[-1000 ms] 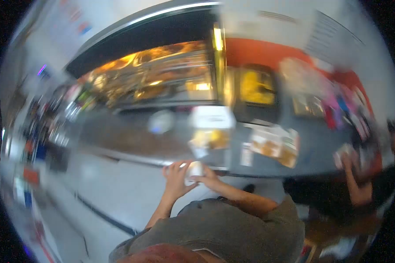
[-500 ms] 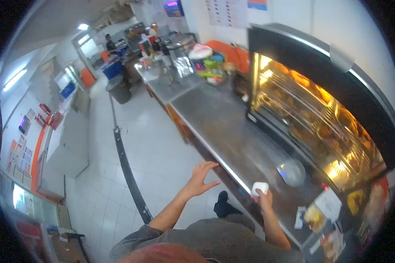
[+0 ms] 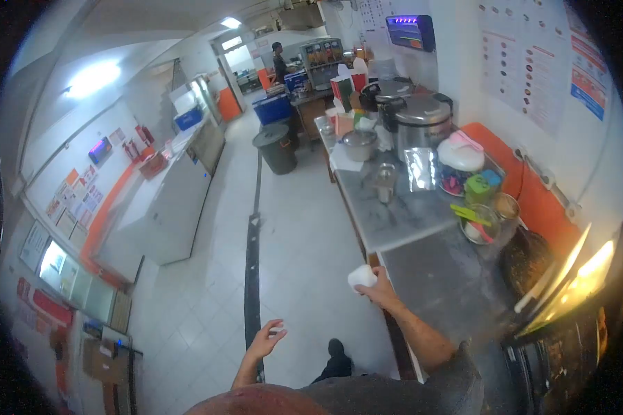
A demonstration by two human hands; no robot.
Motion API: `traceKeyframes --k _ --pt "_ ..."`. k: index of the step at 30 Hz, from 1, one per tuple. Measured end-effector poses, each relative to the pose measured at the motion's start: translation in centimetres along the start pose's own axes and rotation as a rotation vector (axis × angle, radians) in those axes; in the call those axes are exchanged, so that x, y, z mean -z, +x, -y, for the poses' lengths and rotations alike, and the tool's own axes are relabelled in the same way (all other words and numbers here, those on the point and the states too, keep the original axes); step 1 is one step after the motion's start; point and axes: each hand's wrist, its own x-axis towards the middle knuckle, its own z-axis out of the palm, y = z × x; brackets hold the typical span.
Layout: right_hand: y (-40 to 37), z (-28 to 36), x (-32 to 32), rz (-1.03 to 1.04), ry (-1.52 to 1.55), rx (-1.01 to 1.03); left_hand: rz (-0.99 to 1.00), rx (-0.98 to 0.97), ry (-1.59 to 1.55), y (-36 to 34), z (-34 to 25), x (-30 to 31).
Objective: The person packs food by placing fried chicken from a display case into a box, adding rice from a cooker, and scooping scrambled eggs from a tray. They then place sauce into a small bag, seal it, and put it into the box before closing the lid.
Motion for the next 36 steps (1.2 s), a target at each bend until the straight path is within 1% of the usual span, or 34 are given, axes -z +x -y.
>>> traceKeyframes --k 1,2,3,4,5,6,7,8,10,11,12,14,15,16,17,18,19,20,21,22,23,24,25,26,27,28,29,30,32,33,34,35,36 --pt "3.2 0.7 -1.1 0.039 -0.098 -0.026 -0.038 -0.004 -0.009 3.0 0.8 1.8" --pt "5.9 1.1 -1.8 0.027 -0.093 -0.037 -0.069 -0.003 -0.020 6.2 1.4 3.4" --pt "8.3 1.3 -2.5 0.072 0.056 -0.091 -0.047 0.003 -0.010 9.6 1.9 5.0" --pt "10.8 1.7 -2.8 0.102 0.201 -0.135 0.002 -0.019 0.013 13.8 0.9 6.3" --pt "13.0 0.9 -3.1 0.069 0.196 -0.149 0.057 -0.044 0.025 18.5 -0.2 7.1" --pt "14.7 -1.0 -3.8 -0.015 0.141 -0.132 0.095 -0.050 0.017 22.9 -1.2 8.0" --pt "17.1 -1.4 -3.3 -0.107 0.080 -0.105 0.136 -0.140 0.037 28.4 -2.9 8.5" --pt "19.0 -1.8 -2.3 -0.145 0.072 -0.121 0.177 -0.225 0.057 33.4 -4.5 8.7" --pt "21.7 -1.2 -0.5 -0.231 0.343 -0.252 0.281 -0.357 0.064 43.5 -7.8 8.1" --pt "23.3 -1.2 0.3 -0.361 0.299 -0.225 0.320 -0.400 0.039 48.1 -9.9 7.2" --pt "24.8 -1.4 0.8 -0.395 0.314 -0.244 0.356 -0.437 0.024 52.4 -12.3 6.4" --pt "28.8 -1.3 2.8 -0.760 0.489 -0.100 0.467 -0.509 0.023 61.3 -16.0 3.8" --pt "30.9 -0.6 3.5 -0.906 0.469 -0.111 0.480 -0.621 0.090 66.4 -17.0 1.8" --pt "32.7 -0.1 4.3 -1.051 0.437 -0.133 0.464 -0.810 0.056 72.2 -17.6 -1.0" --pt "34.5 -0.1 4.8 -1.120 0.435 -0.179 0.483 -0.838 0.002 73.7 -22.7 -1.9" --pt "37.5 0.0 6.0 -1.203 0.440 -0.193 0.569 -0.810 -0.107 76.9 -26.0 -3.8" --pt "40.2 0.2 6.9 -1.253 0.441 -0.138 0.567 -0.935 -0.102 80.9 -28.4 -6.4" --pt "42.4 0.7 7.2 -1.300 0.441 -0.093 0.523 -1.025 -0.097 84.1 -31.4 -8.7" --pt "44.5 1.7 7.6 -1.291 0.524 -0.066 0.483 -1.111 -0.092 87.2 -34.1 -10.8" --pt "46.3 2.6 7.9 -1.284 0.607 -0.035 0.469 -1.044 -0.057 90.1 -36.2 -12.8" --pt "48.1 3.0 7.8 -1.340 0.612 -0.048 0.452 -0.988 -0.020 93.0 -38.2 -14.9" --pt "50.1 3.4 7.9 -1.293 0.711 -0.027 0.469 -0.989 0.156 96.6 -39.4 -16.8" --pt "52.0 3.7 8.1 -1.247 0.807 0.008 0.590 -1.046 0.127 98.9 -40.5 -17.5" --pt "53.7 4.1 8.1 -1.313 0.810 0.026 0.714 -1.104 0.098 100.8 -41.8 -18.3" --pt "55.1 4.2 7.6 -1.387 0.754 0.032 0.773 -1.140 0.097 101.8 -42.6 -19.2" --pt "56.8 4.2 6.9 -1.456 0.702 0.030 1.075 -1.039 -0.101 102.7 -43.3 -19.5" --pt "58.6 3.9 6.6 -1.581 0.593 -0.018 1.365 -0.891 -0.289 103.3 -43.8 -19.4" --pt "60.1 3.2 6.1 -1.660 0.583 -0.013 1.425 -0.887 -0.270 103.1 -44.0 -18.7" --pt "63.4 5.7 6.5 -1.687 0.596 -0.188 1.420 -0.702 -0.372 102.2 -47.3 -17.3" --pt "65.1 5.2 8.3 -1.756 0.506 -0.138 1.460 -0.738 -0.378 102.1 -49.9 -17.5" --pt "67.1 3.4 9.9 -1.813 0.420 -0.104 1.489 -0.877 -0.417 101.7 -53.0 -16.7" --pt "69.2 1.3 13.0 -1.897 0.135 -0.066 1.303 -1.194 -0.254 101.8 -55.6 -15.6" --pt "70.8 -0.2 15.3 -1.939 -0.155 -0.046 1.261 -1.227 -0.171 101.9 -57.6 -14.8"
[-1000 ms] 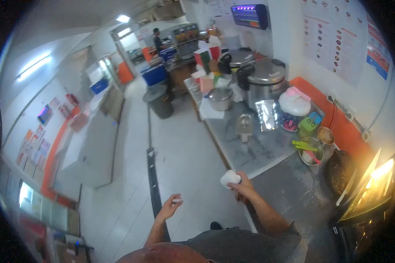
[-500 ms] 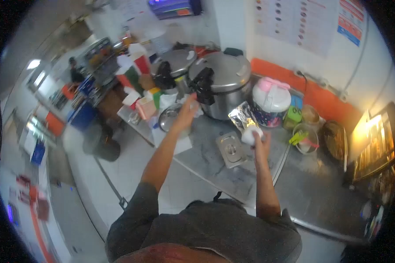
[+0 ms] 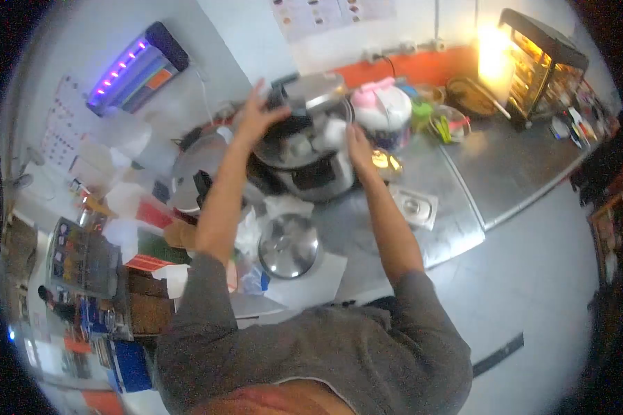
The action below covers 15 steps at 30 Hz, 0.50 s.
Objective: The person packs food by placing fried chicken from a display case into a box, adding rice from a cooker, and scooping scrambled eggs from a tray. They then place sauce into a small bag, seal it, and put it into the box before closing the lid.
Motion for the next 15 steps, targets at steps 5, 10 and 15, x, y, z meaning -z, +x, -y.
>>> traceKeyframes --k 5,10,15 --pt "-4.6 15.7 -1.4 -0.476 0.299 0.023 0.067 -0.073 -0.129 -2.5 3.8 0.6" --pt "-11.3 18.2 0.3 -0.325 0.060 0.170 0.136 -0.348 -0.025 -8.8 10.9 -3.9" --pt "-17.6 18.7 6.4 -0.260 0.032 0.018 -0.410 -0.176 0.840 -16.4 12.4 9.0"
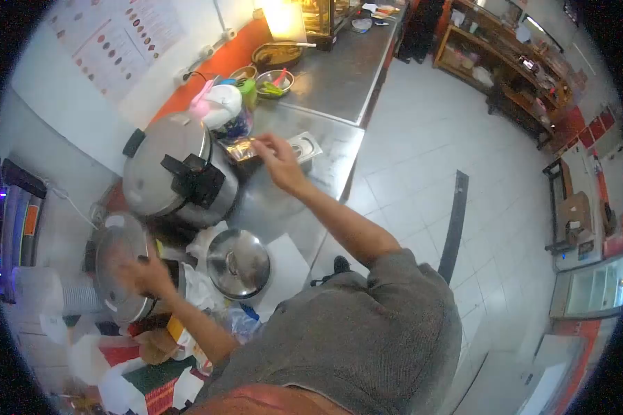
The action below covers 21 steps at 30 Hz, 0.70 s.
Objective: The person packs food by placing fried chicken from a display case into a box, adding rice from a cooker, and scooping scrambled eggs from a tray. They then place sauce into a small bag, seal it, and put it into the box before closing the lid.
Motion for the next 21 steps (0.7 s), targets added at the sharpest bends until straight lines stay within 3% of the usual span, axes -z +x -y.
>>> traceKeyframes --k 1,2,3,5,9,11,12,14,16,17,18,19,20,21 --pt "-1.1 -1.5 1.2 -0.013 -0.004 -0.053 0.033 0.210 0.144 -1.6 2.6 1.2" --pt "-2.2 -2.8 2.0 -0.023 -0.001 -0.110 0.103 0.274 0.041 -2.4 5.5 0.7" --pt "-3.4 -3.3 2.4 -0.014 -0.003 -0.117 0.108 0.283 0.047 -3.3 6.5 0.0" --pt "-4.3 -3.5 2.2 0.037 -0.059 -0.225 -0.007 0.174 -0.494 -4.1 8.0 -0.8" --pt "-5.2 -3.6 -1.4 0.061 -0.001 -0.222 -0.099 0.274 -0.275 -3.5 9.0 0.5" --pt "-5.4 -3.9 -3.7 0.123 0.028 -0.253 0.170 0.307 -0.748 -2.8 9.0 1.1" --pt "-5.5 -4.7 -4.8 0.159 0.024 -0.274 0.173 0.429 -0.922 -2.6 8.4 1.5" --pt "-5.6 -4.2 -7.2 0.257 0.002 -0.260 0.041 0.328 -0.890 -2.6 9.5 0.0" --pt "-5.2 -4.6 -10.4 0.428 0.008 -0.182 0.064 0.368 -1.062 -0.2 9.6 2.2" --pt "-4.9 -3.7 -12.2 0.522 -0.027 -0.200 0.085 0.484 -1.210 2.3 8.4 4.8" --pt "-4.5 -3.7 -14.2 0.625 -0.056 -0.195 0.017 0.361 -1.196 4.2 9.2 5.5" --pt "-4.0 -4.3 -16.4 0.740 -0.099 -0.126 0.082 0.161 -1.079 6.6 10.6 6.4" --pt "-3.6 -3.6 -19.5 0.825 -0.162 -0.023 0.110 0.155 -1.041 9.3 9.7 8.6" --pt "-3.1 -2.2 -22.5 0.898 -0.224 0.085 0.047 0.143 -0.726 11.3 10.7 8.2"
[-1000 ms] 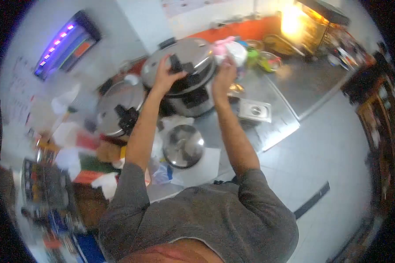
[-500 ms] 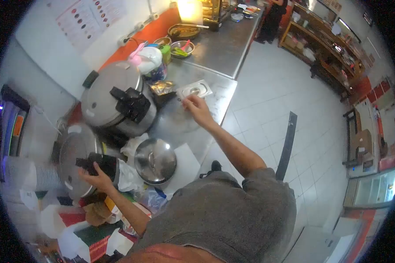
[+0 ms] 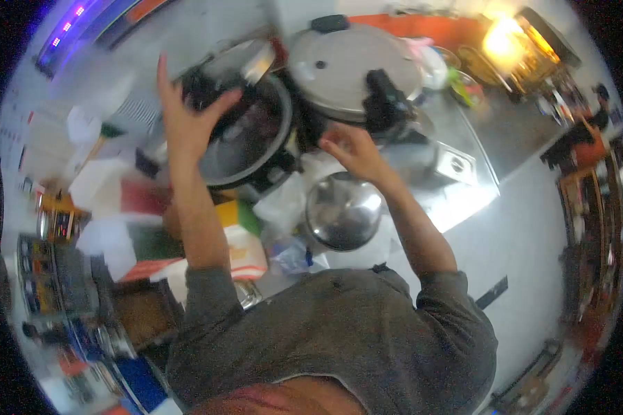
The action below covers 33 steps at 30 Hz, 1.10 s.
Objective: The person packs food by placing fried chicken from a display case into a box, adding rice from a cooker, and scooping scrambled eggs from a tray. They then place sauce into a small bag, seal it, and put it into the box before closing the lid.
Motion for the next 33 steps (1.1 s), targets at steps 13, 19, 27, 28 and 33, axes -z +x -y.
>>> traceKeyframes --k 13,19,27,28,33 --pt "28.4 -6.2 -26.2 0.708 -0.942 0.184 0.057 0.262 0.156 8.6 -2.8 4.6" --pt "30.3 -6.3 -32.4 0.790 -0.967 0.122 0.174 0.339 0.113 9.5 -3.3 5.8" --pt "28.5 -6.6 -32.4 0.966 -0.913 0.134 0.081 0.221 0.112 9.5 -0.7 4.5" --pt "27.4 -5.3 -31.3 0.991 -0.894 0.139 -0.031 0.067 0.122 9.3 0.1 3.9" --pt "17.0 4.4 -17.8 0.988 -0.712 0.217 0.089 0.129 -0.259 6.2 0.7 2.2"
